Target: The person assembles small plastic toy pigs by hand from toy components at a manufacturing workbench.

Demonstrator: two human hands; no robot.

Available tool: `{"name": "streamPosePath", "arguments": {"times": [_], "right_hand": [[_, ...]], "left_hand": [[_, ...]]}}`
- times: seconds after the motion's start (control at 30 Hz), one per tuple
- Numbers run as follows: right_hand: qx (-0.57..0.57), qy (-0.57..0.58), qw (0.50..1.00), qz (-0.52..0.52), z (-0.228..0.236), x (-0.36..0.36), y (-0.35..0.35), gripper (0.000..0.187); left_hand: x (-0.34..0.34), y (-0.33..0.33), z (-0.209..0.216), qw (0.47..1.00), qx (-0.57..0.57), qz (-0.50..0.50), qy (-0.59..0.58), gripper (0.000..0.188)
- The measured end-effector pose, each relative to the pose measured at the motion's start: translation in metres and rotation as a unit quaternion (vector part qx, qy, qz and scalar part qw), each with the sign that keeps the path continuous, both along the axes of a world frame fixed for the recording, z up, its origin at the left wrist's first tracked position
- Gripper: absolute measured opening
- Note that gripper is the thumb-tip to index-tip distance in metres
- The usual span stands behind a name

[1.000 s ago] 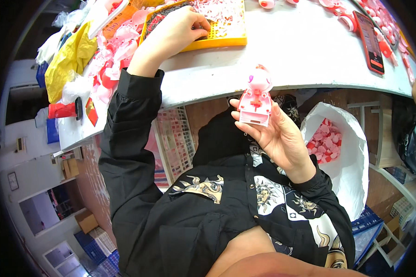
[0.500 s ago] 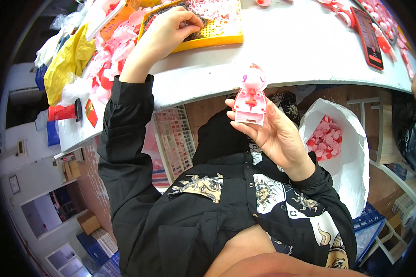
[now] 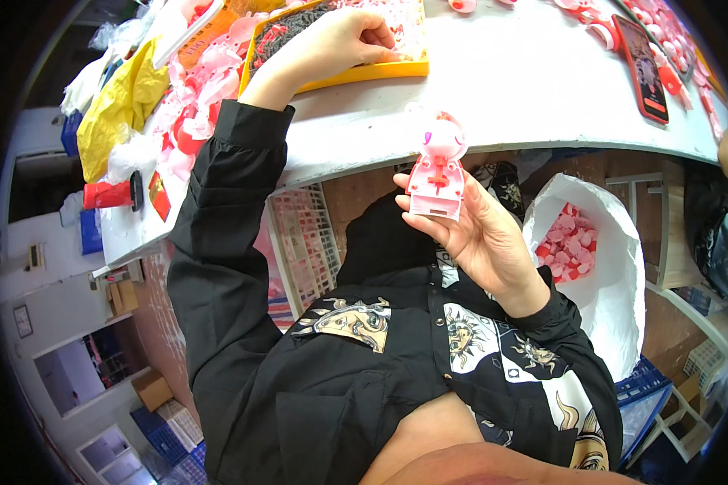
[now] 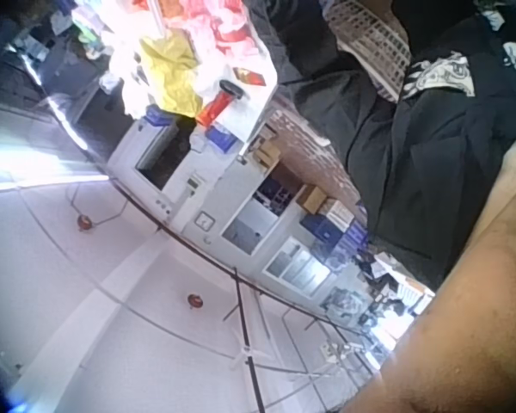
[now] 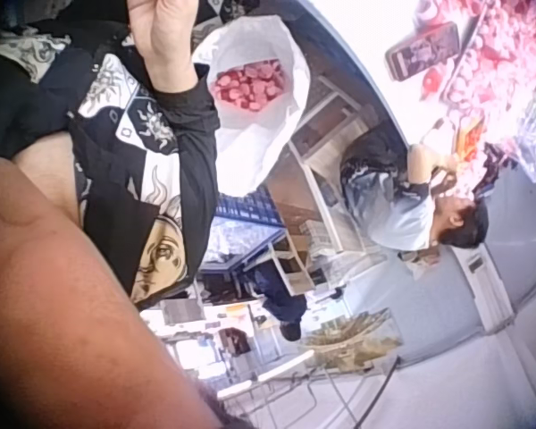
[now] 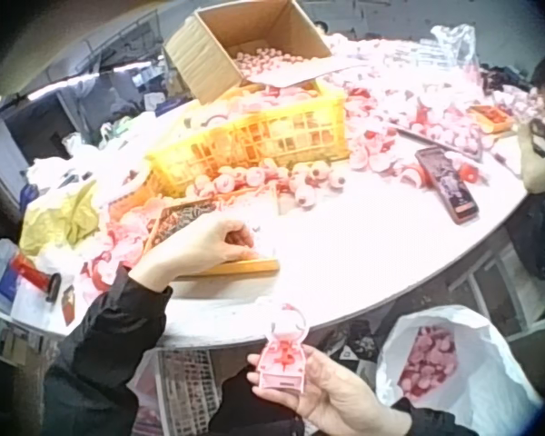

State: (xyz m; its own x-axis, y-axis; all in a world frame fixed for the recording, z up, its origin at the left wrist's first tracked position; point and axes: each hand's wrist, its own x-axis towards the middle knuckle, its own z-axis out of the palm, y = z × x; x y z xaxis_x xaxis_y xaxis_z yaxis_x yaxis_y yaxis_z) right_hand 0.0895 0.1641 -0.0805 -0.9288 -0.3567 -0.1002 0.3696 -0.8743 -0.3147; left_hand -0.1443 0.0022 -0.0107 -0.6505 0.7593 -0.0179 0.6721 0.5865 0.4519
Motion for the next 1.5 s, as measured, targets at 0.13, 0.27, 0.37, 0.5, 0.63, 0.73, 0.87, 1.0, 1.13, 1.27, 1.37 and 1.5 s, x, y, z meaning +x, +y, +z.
{"name": "streamPosePath", "arguments": {"times": [0.13, 0.27, 0.37, 0.5, 0.63, 0.73, 0.87, 1.0, 1.13, 1.27, 1.37, 1.5], "right_hand": [[-0.003, -0.005, 1.0, -0.007, -0.002, 0.0, 0.002, 0.052], [-0.004, 0.002, 1.0, -0.007, -0.002, 0.0, 0.001, 0.052], [-0.004, 0.003, 1.0, -0.003, 0.0, -0.001, 0.0, 0.051], [-0.005, 0.004, 1.0, -0.007, -0.002, -0.001, 0.001, 0.051], [-0.004, 0.003, 1.0, -0.019, -0.004, -0.002, 0.002, 0.052], [-0.002, -0.002, 0.999, -0.033, -0.003, -0.004, 0.005, 0.052], [-0.025, -0.009, 0.999, -0.035, 0.004, -0.01, 0.01, 0.051], [-0.073, -0.01, 0.997, -0.018, 0.008, -0.012, 0.014, 0.051], [-0.094, -0.016, 0.995, 0.001, 0.011, -0.01, 0.012, 0.051], [-0.067, -0.029, 0.997, 0.012, 0.018, -0.009, 0.011, 0.062], [-0.127, -0.016, 0.991, 0.022, 0.014, -0.007, 0.011, 0.053], [-0.124, -0.016, 0.992, 0.027, 0.012, -0.007, 0.011, 0.054]], "left_hand": [[0.022, 0.008, 0.024, 0.995, 0.016, 0.091, -0.032, 0.018], [0.021, 0.001, 0.022, 0.993, 0.06, 0.092, -0.036, 0.016], [0.022, -0.001, 0.02, 0.992, 0.077, 0.097, -0.017, 0.014], [0.029, 0.0, 0.027, 0.981, 0.091, 0.164, -0.042, 0.011], [0.036, -0.003, 0.025, 0.973, 0.159, 0.161, -0.05, 0.011], [0.047, -0.001, 0.021, 0.965, 0.211, 0.149, -0.048, 0.013], [0.088, -0.005, 0.01, 0.957, 0.281, 0.042, -0.059, 0.023], [0.127, -0.007, 0.014, 0.965, 0.205, -0.048, 0.153, 0.023], [0.137, -0.012, 0.002, 0.934, 0.23, -0.095, 0.256, 0.028], [0.139, -0.011, -0.001, 0.913, 0.215, -0.122, 0.324, 0.033], [0.14, -0.015, -0.003, 0.909, 0.194, -0.128, 0.347, 0.036], [0.141, -0.023, 0.001, 0.909, 0.125, -0.175, 0.357, 0.036]]}}
